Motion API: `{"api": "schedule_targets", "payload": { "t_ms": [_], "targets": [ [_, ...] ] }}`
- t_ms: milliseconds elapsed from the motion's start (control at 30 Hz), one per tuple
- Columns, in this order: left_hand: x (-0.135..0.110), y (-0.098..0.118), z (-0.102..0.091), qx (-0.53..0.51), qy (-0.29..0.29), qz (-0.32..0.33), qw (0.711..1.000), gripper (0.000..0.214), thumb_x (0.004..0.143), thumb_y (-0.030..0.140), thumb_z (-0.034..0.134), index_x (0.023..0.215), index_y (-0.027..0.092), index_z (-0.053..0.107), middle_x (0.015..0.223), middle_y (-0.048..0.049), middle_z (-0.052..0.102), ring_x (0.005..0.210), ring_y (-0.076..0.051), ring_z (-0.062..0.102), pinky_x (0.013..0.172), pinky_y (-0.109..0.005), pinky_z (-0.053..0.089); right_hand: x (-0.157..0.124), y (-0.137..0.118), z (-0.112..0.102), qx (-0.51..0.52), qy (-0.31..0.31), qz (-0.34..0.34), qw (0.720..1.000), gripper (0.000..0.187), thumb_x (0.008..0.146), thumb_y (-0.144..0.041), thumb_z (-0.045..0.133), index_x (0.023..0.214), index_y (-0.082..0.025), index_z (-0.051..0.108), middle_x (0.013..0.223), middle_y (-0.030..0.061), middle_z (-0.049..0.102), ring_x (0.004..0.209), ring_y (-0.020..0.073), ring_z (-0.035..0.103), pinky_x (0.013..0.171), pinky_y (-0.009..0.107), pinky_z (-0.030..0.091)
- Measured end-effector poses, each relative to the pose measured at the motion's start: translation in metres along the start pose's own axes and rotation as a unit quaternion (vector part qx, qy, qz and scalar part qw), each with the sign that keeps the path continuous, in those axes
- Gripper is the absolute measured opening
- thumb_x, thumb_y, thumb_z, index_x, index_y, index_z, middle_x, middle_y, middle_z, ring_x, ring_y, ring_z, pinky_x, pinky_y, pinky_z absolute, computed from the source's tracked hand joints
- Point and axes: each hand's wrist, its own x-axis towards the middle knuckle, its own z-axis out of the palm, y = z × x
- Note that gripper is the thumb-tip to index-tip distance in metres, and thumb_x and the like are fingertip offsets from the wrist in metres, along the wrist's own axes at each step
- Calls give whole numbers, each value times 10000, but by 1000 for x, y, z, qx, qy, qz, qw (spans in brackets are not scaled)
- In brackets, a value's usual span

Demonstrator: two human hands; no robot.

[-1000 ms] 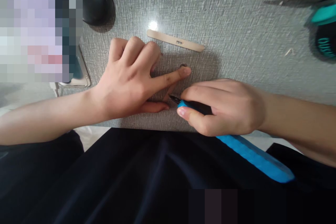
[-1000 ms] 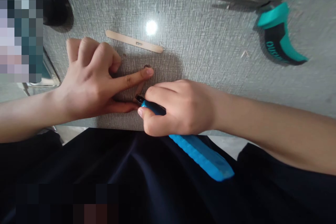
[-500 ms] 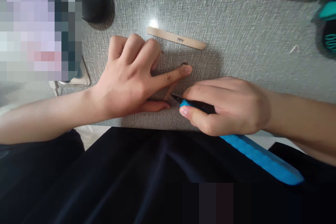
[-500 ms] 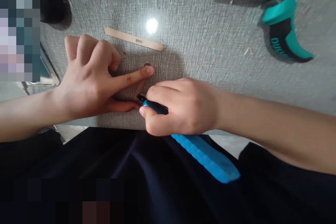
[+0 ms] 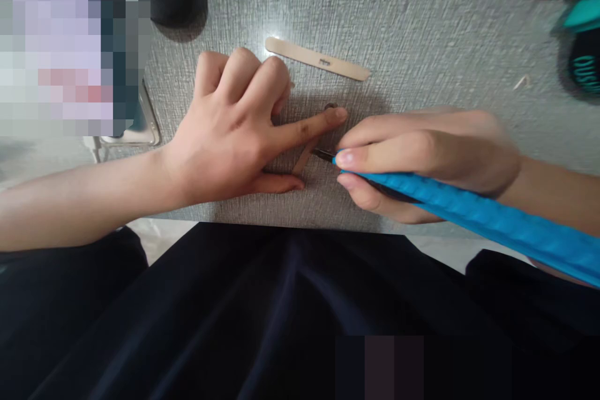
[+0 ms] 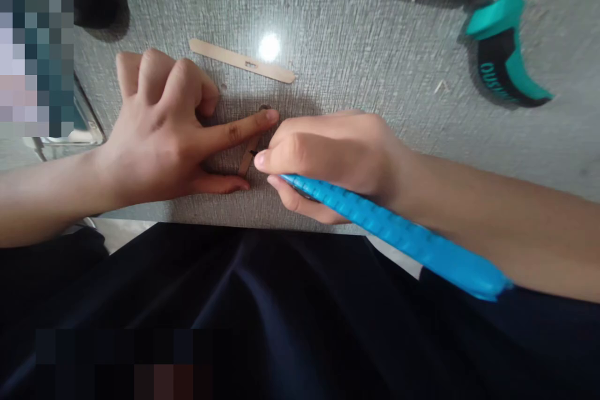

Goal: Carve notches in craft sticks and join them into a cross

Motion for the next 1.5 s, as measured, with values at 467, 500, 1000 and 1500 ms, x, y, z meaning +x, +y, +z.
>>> {"api": "schedule_targets", "payload": {
  "t_ms": [467,500,1000,1500],
  "targets": [
    [6,2,-2,-46,0,-14,999,932,1031,925,691,1805,425,550,1497,-150,607,1427,-540,581,1116,-818,463,10,-1,1,7,67,-121,990,386,1102,-158,799,1410,-362,687,1157,-10,878,870,149,807,755,297,631],
    [6,2,-1,-37,6,-14,999,954,1012,929,718,1814,447,531,1489,-154,611,1404,-534,592,1095,-816,473,10,-1,0,7,66,-126,990,405,1097,-142,800,1419,-360,685,1170,-6,879,876,146,806,757,293,628],
    [6,2,-4,-81,-28,-2,996,946,1168,922,210,1860,326,457,1696,-115,460,1703,-704,387,1201,-989,319,17,7,2,45,49,-161,985,447,1052,-130,812,1425,-361,730,1148,-17,890,819,126,808,747,235,633],
    [9,6,-8,5,-39,-20,999,922,1116,994,390,1887,488,368,1464,-107,511,1439,-594,633,1009,-864,492,17,-11,-3,116,27,4,993,68,1083,-288,771,1056,-332,814,1056,6,886,765,117,723,739,278,581]
  ]
}}
